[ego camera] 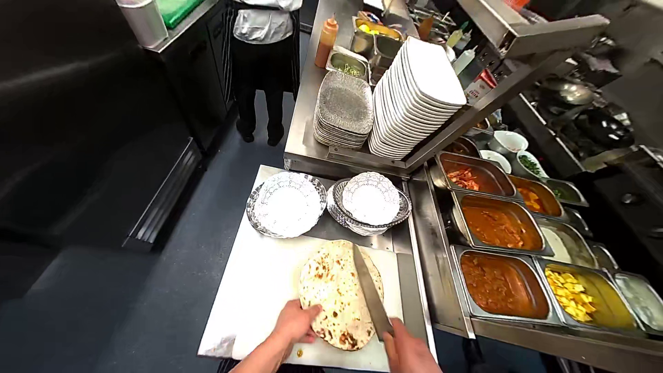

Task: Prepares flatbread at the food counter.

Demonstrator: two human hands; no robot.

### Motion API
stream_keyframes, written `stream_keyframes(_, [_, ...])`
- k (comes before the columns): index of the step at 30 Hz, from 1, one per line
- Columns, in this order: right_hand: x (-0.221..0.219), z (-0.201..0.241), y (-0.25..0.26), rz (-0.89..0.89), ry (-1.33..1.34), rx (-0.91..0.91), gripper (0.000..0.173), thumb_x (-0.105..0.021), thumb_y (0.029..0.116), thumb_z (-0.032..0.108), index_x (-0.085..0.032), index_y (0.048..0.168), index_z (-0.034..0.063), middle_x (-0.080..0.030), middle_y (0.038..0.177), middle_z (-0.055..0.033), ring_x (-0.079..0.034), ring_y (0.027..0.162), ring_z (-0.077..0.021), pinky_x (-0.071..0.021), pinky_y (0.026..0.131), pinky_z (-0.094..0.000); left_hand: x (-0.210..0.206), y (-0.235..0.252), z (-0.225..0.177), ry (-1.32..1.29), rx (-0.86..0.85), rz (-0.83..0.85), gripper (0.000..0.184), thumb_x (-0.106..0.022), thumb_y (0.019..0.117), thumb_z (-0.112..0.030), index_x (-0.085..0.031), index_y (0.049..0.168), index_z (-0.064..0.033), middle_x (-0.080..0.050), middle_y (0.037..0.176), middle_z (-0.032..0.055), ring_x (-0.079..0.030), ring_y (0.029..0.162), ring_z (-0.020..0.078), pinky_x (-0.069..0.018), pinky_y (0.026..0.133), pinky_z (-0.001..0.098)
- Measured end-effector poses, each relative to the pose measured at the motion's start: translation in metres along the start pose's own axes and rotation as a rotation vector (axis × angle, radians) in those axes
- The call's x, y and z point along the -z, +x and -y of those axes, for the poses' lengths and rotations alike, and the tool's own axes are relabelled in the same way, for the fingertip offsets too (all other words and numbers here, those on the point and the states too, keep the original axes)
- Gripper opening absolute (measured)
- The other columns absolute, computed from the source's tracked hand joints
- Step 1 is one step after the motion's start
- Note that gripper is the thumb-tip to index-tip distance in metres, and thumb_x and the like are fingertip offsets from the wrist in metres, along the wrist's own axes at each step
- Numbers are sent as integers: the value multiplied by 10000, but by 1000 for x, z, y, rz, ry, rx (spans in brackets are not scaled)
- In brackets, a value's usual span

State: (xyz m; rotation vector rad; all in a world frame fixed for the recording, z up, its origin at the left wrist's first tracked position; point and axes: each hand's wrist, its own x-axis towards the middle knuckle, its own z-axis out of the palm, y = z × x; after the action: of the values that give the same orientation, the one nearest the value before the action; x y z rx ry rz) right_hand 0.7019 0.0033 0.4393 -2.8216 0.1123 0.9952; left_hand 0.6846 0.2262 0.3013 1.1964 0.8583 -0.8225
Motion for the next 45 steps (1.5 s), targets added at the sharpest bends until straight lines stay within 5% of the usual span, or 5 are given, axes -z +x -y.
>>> stream_keyframes(8, [6,82,65,294,-272,-103,478,-512,981,104,-385,1439,66,-659,1182,-202,-690,1100,-361,-577,869,-526,21,12,-16,112,-56,-33,312,-638,1015,-181,-590,1296,-55,-740,1017,157,-760,722,233,-660,655,385])
stream_keyframes(15, [-67,66,107,93,-155,-91,428,-360,1072,201,-368,1487,99,-712,1047,-153,-732,995,-333,-595,825,-495,16,11,-6,61,-86,-55,292,-631,1024,-187,-612,1289,-66,-742,1050,134,-760,738,218,-662,664,378])
stream_keyframes(30, [-63,-4,-5,351,-245,-208,406,-477,1027,116,-409,1425,75,-723,1041,-189,-729,1014,-381,-585,824,-528,3,6,3,-21,-107,-131,212,-627,1022,-119,-631,1211,-24,-745,1027,142,-770,739,224,-674,641,371])
stream_keyframes(39, [-118,-55,35,133,-162,1,389,-359,1075,228,-473,1412,68,-719,1042,-180,-736,933,-373,-586,791,-520,-2,-3,4,108,-207,-214,204,-630,1018,-131,-646,1195,-29,-751,1011,130,-770,752,215,-675,670,379])
stream_keyframes(45, [-150,-121,-2,-498,337,366,279,-567,996,186,-670,1098,-52,-712,755,-155,-714,626,-315,-586,561,-503,36,-51,-43,425,-638,-269,295,-623,846,-99,-641,1132,-28,-727,952,73,-715,837,166,-604,766,399])
